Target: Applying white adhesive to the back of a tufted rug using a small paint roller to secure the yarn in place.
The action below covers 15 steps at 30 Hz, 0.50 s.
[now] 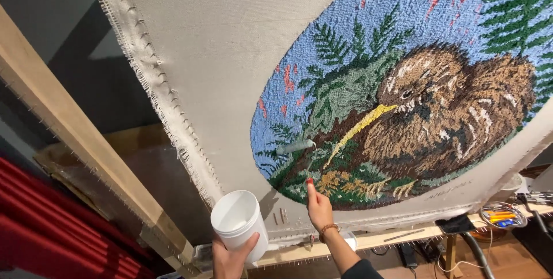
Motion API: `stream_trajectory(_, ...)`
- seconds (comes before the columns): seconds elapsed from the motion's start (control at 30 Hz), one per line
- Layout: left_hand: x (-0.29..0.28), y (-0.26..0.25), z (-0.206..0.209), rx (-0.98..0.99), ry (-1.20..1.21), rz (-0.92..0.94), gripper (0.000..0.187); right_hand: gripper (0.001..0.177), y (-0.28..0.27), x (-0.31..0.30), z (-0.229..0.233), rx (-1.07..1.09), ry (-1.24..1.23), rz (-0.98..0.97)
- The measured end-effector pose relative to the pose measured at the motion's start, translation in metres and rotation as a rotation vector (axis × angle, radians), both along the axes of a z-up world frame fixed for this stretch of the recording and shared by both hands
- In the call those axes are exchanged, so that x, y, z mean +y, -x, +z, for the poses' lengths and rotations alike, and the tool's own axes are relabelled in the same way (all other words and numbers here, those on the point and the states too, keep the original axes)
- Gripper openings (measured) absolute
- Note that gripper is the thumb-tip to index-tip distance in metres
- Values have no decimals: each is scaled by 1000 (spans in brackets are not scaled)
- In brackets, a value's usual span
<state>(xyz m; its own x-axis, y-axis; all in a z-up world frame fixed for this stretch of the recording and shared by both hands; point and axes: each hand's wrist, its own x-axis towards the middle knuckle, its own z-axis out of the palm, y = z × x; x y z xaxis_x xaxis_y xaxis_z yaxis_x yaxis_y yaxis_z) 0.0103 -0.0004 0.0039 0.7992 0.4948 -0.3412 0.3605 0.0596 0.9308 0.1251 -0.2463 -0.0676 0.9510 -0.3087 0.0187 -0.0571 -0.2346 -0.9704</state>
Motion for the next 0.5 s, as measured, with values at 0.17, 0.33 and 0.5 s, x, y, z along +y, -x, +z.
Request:
stream_trajectory(0.17, -2, -8, -14, -167, 4, -9, 107, 60, -43, 14, 82, -130, -64, 34)
stream_trajectory(0.33, -9, -3, 1, -91, -37, -1, 113, 60, -65, 17, 205, -256, -97, 93)
stream_trajectory(0.5, -11, -11, -16, -109, -20, 33, 113, 58, -62, 3, 214, -294, -147, 156)
